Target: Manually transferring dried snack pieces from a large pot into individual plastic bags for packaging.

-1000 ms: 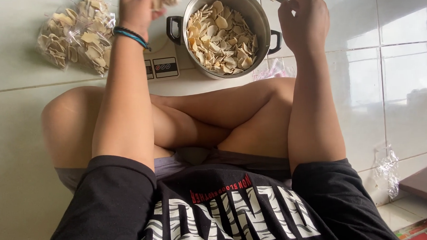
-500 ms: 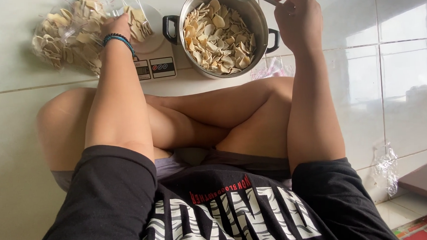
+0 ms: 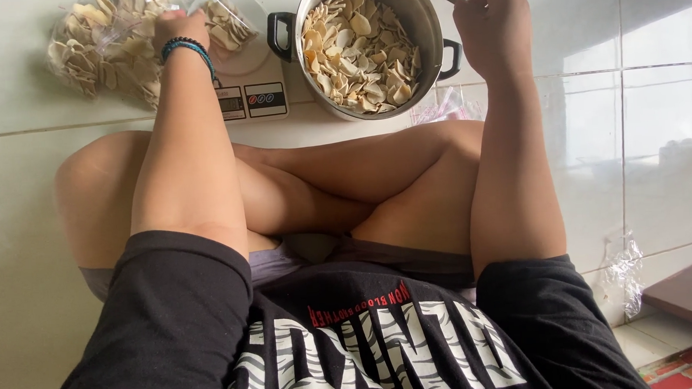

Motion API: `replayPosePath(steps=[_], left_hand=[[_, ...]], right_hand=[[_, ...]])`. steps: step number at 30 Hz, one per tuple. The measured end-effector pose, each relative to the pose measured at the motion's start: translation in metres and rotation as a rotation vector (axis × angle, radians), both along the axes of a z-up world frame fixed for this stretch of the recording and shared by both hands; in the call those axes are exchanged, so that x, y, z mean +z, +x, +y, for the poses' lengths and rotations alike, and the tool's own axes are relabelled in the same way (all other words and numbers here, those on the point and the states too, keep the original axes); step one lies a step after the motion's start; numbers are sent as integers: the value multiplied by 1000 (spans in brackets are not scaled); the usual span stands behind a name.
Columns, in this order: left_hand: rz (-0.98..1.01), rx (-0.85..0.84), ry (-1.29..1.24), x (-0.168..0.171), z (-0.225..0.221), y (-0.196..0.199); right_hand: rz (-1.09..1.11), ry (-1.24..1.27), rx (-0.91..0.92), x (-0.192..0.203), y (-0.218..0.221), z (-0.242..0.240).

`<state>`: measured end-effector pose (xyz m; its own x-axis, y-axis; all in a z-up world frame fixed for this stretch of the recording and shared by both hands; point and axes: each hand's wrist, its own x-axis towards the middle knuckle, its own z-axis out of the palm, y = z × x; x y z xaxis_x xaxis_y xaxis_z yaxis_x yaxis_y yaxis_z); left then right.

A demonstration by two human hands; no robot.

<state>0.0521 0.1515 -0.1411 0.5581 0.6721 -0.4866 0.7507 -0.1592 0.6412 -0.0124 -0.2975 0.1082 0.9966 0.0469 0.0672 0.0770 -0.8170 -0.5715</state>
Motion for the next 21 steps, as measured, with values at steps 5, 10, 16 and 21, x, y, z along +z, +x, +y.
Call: replayPosePath(steps=[5, 10, 16, 21], left_hand=[[-169, 224, 22, 5, 12, 1], [-156, 264, -101, 9, 10, -2], [-52, 187, -71, -36, 21, 13], [81, 28, -89, -9, 1, 0]], right_hand=[[-32, 8, 41, -8, 4, -7], [-10, 3, 21, -6, 3, -6], [48, 24, -28, 4, -2, 0], [53, 11, -35, 5, -1, 2]])
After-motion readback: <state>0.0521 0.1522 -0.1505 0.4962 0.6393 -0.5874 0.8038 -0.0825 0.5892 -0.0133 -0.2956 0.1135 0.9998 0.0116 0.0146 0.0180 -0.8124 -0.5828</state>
